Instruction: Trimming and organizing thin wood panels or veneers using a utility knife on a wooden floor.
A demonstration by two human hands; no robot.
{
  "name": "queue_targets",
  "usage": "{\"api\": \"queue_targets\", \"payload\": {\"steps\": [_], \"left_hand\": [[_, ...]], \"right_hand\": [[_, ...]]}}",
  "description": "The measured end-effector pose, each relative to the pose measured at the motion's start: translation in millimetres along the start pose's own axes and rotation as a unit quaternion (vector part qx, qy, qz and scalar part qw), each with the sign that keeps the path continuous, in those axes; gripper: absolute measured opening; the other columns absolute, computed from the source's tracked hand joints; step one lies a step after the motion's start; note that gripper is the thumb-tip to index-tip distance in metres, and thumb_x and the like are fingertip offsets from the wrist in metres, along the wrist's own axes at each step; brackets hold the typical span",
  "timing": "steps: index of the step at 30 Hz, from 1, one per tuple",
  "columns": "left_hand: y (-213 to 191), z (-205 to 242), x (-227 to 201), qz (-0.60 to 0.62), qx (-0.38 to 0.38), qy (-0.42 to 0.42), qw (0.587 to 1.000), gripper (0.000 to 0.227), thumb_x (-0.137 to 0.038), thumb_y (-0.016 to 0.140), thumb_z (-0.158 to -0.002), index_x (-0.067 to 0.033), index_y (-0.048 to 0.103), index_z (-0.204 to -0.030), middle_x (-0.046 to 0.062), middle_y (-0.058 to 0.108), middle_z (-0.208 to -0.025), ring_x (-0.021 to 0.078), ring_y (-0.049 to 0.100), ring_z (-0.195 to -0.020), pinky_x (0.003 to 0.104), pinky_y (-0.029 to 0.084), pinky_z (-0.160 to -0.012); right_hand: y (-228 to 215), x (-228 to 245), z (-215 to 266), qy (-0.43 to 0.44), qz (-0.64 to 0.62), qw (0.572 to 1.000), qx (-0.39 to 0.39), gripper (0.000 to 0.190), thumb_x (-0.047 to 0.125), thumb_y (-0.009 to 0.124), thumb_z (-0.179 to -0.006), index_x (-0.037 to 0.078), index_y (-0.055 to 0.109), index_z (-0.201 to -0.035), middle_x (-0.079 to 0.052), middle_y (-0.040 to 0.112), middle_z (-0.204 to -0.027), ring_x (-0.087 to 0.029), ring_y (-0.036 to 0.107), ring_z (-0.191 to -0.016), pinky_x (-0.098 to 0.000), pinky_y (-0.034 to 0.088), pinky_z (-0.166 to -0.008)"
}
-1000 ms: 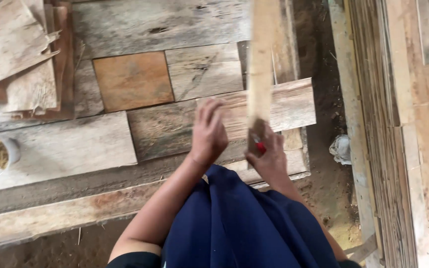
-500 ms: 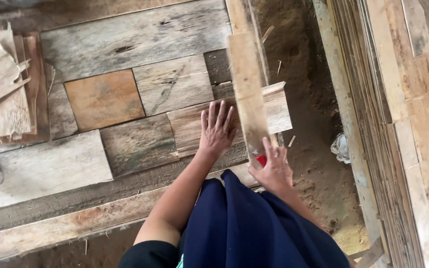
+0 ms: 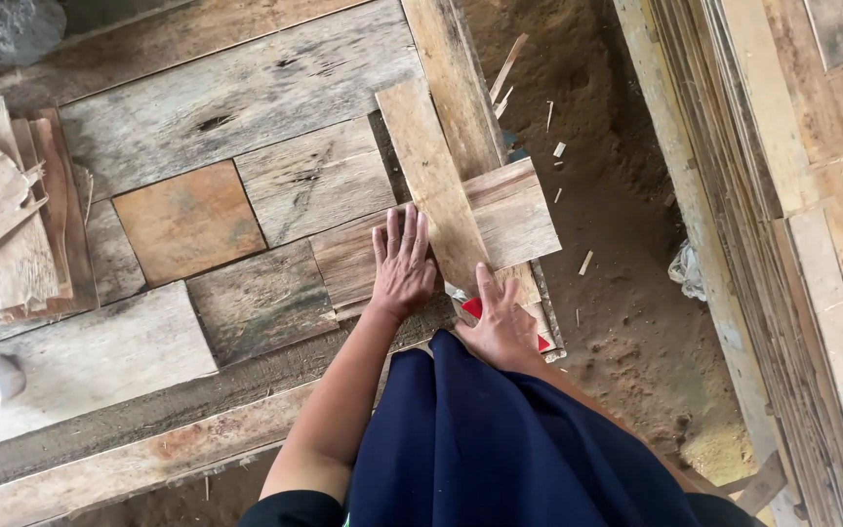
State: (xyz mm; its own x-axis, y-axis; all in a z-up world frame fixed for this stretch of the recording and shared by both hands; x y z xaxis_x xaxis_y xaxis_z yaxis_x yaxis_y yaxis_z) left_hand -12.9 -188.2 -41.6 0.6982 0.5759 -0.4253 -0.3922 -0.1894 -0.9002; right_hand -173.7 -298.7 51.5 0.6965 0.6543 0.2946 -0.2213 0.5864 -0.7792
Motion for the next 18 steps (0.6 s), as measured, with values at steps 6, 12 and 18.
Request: {"api": "queue_targets", "payload": {"steps": [6, 12, 18], "left_hand": [[-5.6, -0.3, -0.3, 0.003, 0.016, 0.013, 1.0, 0.074, -0.04, 0.041, -0.093, -0.0303, 0.024, -0.164, 0.006, 0.003, -0.174, 0.0442, -0.006, -0.157, 0.067, 0.001, -0.121], [-10.0, -0.7, -4.2, 0.005, 0.005, 0.015, 1.0, 0.074, -0.065, 0.042, -0.099, -0.0298, 0.029, -0.163, 0.004, 0.011, -0.173, 0.0462, -0.003, -0.156, 0.07, 0.001, -0.12], [-16.7, -2.0, -9.7, -0.001, 0.023, 0.008, 1.0, 0.077, -0.065, 0.045, -0.097, -0.0292, 0.028, -0.163, 0.001, 0.013, -0.173, 0.0455, -0.002, -0.156, 0.07, 0.003, -0.12]], "right_hand": [[9.1, -6.4, -3.9, -0.004, 0.033, 0.999, 0.003, 0.103, 0.054, 0.072, -0.083, 0.025, 0.014, -0.162, -0.022, 0.04, -0.134, -0.037, 0.075, -0.088, -0.0532, 0.064, -0.076], [9.2, -1.5, -0.8, -0.014, 0.028, 1.0, 0.006, 0.109, 0.055, 0.075, -0.081, 0.022, 0.013, -0.163, -0.022, 0.038, -0.134, -0.042, 0.074, -0.092, -0.0562, 0.063, -0.076], [11.2, -1.4, -3.5, -0.022, 0.029, 0.999, 0.011, 0.106, 0.054, 0.072, -0.084, 0.02, 0.012, -0.164, -0.023, 0.04, -0.133, -0.038, 0.074, -0.09, -0.0515, 0.064, -0.075]]}}
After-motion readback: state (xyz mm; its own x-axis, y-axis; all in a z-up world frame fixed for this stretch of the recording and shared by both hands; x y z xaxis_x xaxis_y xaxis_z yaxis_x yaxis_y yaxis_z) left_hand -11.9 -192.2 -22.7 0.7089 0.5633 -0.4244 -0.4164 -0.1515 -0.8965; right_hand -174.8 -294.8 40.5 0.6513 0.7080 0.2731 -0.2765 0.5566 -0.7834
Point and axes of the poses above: each hand's wrist, its own z-axis away from the middle knuckle, its own y-axis out of the palm, x = y × z, the point moved 1 cm from there along -z, towards the middle knuckle
